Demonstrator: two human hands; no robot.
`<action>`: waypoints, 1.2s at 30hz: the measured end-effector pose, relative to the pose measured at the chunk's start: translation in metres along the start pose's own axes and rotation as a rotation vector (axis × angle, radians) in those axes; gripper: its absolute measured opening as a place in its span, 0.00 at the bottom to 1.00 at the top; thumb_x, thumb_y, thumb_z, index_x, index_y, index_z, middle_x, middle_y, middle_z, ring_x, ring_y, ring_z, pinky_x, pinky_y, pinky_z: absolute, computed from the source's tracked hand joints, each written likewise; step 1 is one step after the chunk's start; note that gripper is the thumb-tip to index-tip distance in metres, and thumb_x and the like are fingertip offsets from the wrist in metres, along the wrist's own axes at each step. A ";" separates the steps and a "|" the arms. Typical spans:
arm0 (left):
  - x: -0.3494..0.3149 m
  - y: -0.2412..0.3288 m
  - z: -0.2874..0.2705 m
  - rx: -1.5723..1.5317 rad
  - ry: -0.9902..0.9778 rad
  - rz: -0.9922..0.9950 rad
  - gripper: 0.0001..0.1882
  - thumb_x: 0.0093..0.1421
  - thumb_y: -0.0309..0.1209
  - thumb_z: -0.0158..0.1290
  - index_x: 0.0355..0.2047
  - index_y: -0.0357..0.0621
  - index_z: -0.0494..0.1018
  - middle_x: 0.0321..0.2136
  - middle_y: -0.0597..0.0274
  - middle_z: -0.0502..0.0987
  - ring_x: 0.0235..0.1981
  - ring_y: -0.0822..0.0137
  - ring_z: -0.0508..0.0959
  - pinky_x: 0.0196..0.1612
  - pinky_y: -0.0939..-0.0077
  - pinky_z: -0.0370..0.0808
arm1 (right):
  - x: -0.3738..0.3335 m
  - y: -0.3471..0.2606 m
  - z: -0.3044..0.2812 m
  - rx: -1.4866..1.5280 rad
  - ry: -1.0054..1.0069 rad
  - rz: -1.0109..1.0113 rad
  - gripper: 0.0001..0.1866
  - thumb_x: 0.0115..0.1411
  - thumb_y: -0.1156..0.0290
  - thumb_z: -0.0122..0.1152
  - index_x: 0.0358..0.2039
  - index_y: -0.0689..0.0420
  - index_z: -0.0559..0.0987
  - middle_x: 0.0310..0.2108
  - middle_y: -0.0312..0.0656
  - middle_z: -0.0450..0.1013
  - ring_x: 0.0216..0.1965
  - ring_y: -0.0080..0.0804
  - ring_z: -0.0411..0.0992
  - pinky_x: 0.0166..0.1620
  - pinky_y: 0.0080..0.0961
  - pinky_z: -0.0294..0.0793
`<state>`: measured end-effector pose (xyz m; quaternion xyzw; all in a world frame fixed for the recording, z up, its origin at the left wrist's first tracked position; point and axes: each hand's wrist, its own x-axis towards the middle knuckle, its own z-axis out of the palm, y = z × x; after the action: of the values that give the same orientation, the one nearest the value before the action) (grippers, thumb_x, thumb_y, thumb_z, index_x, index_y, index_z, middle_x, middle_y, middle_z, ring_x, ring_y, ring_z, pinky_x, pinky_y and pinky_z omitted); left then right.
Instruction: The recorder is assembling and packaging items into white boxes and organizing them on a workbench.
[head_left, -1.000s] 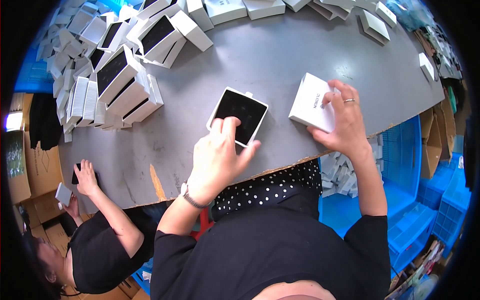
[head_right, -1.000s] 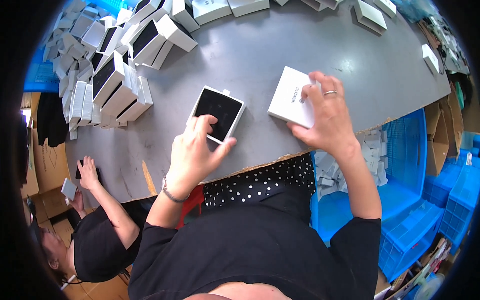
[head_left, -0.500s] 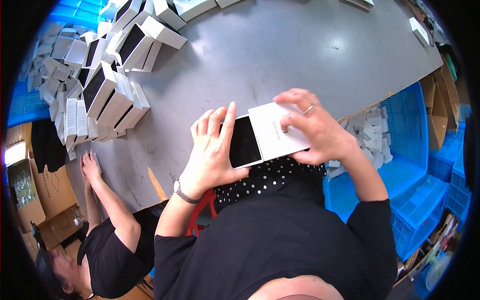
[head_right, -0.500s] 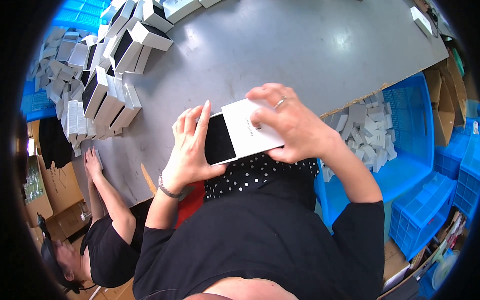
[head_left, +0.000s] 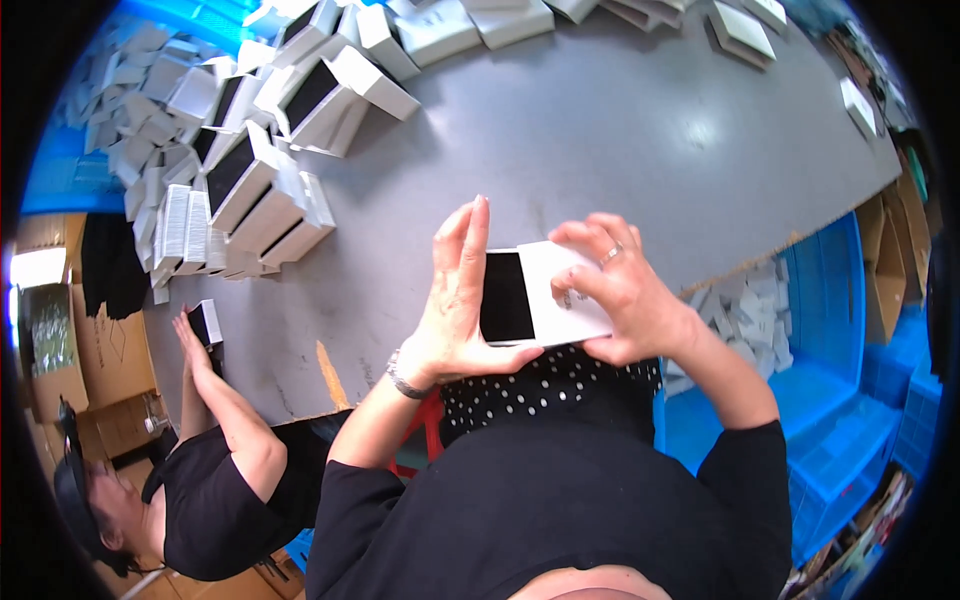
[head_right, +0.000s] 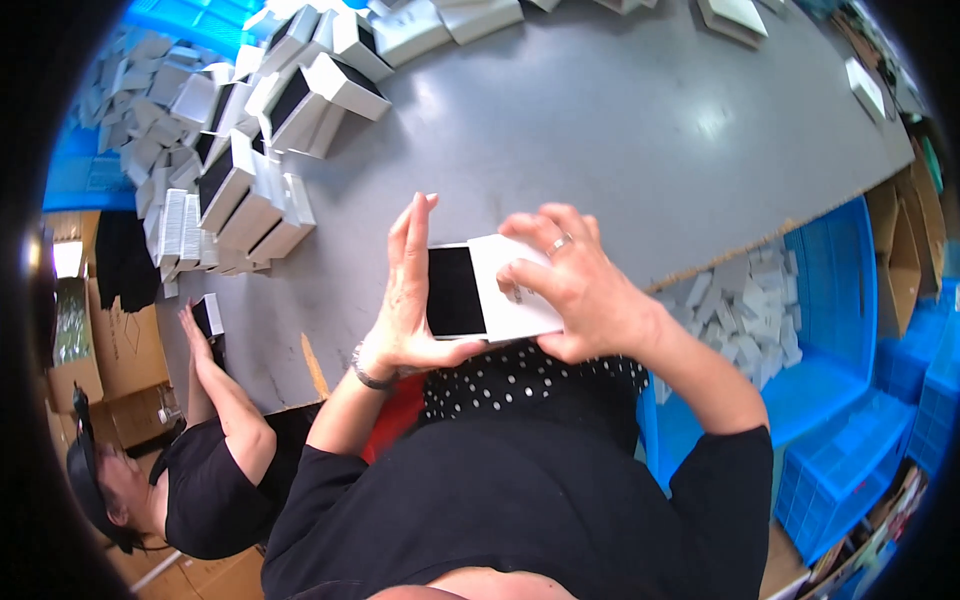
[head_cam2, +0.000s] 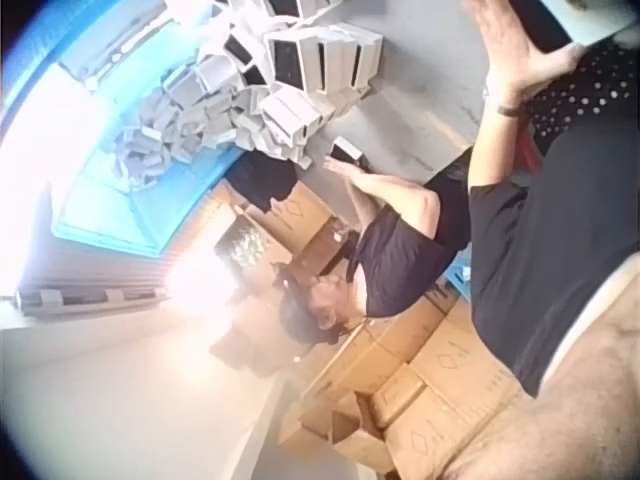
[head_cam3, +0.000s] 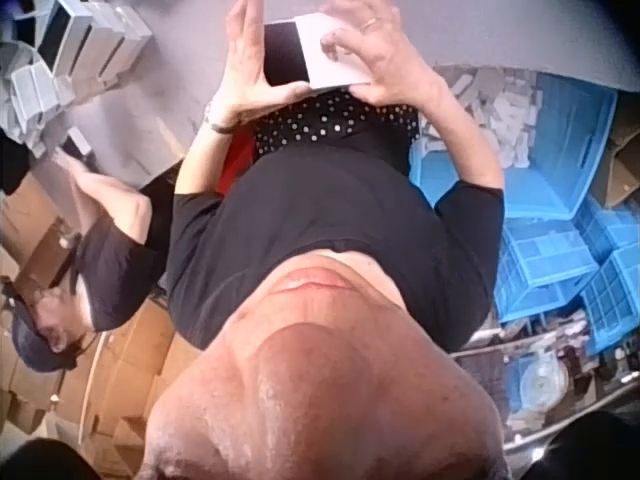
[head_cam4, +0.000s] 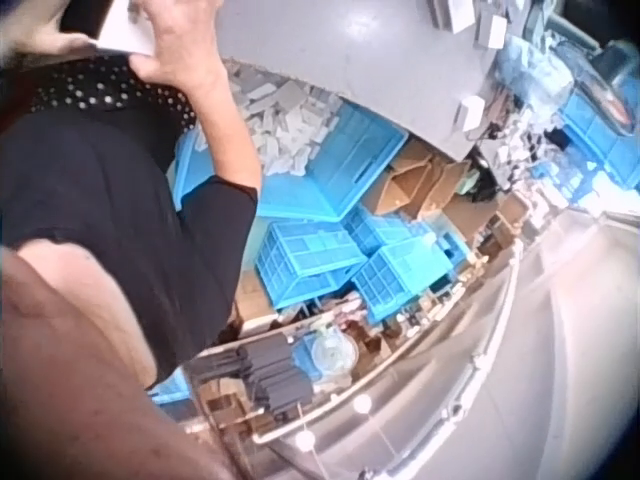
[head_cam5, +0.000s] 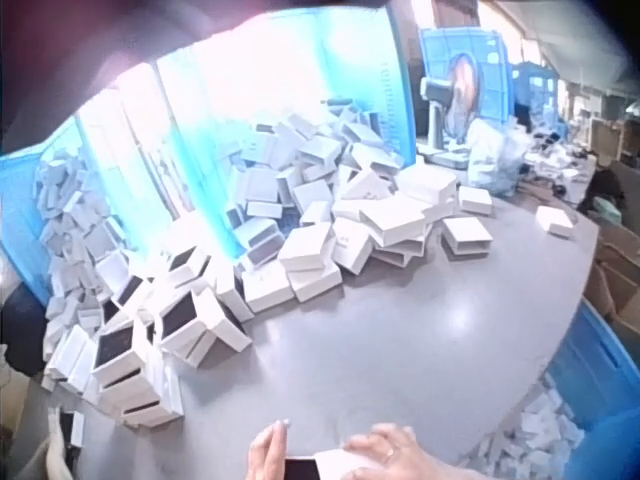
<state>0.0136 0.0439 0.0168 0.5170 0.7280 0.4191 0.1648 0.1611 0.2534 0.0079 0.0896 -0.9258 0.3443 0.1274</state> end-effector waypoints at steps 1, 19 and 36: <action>-0.001 -0.002 0.008 -0.107 0.009 0.017 0.71 0.40 0.57 0.68 0.75 0.37 0.40 0.71 0.38 0.46 0.71 0.41 0.50 0.70 0.47 0.54 | 0.003 -0.003 0.005 0.015 0.031 0.003 0.30 0.29 0.65 0.70 0.40 0.46 0.77 0.60 0.48 0.65 0.59 0.57 0.59 0.57 0.52 0.60; 0.038 -0.001 -0.166 1.232 0.787 -0.064 0.28 0.46 0.33 0.70 0.50 0.47 0.77 0.58 0.55 0.70 0.67 0.45 0.59 0.69 0.50 0.55 | 0.106 0.034 -0.070 -0.474 -0.053 0.312 0.41 0.54 0.42 0.69 0.61 0.55 0.72 0.62 0.53 0.69 0.67 0.52 0.61 0.69 0.45 0.59; 0.016 -0.057 -0.057 0.481 0.249 -0.151 0.52 0.41 0.42 0.73 0.65 0.42 0.62 0.63 0.40 0.60 0.62 0.40 0.64 0.64 0.50 0.65 | 0.219 0.043 -0.017 -0.150 0.064 -0.292 0.19 0.48 0.60 0.72 0.41 0.51 0.84 0.39 0.42 0.79 0.44 0.42 0.77 0.49 0.38 0.77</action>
<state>-0.0665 0.0263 0.0094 0.4301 0.8576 0.2810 -0.0227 -0.0553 0.2795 0.0591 0.2027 -0.9215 0.2549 0.2118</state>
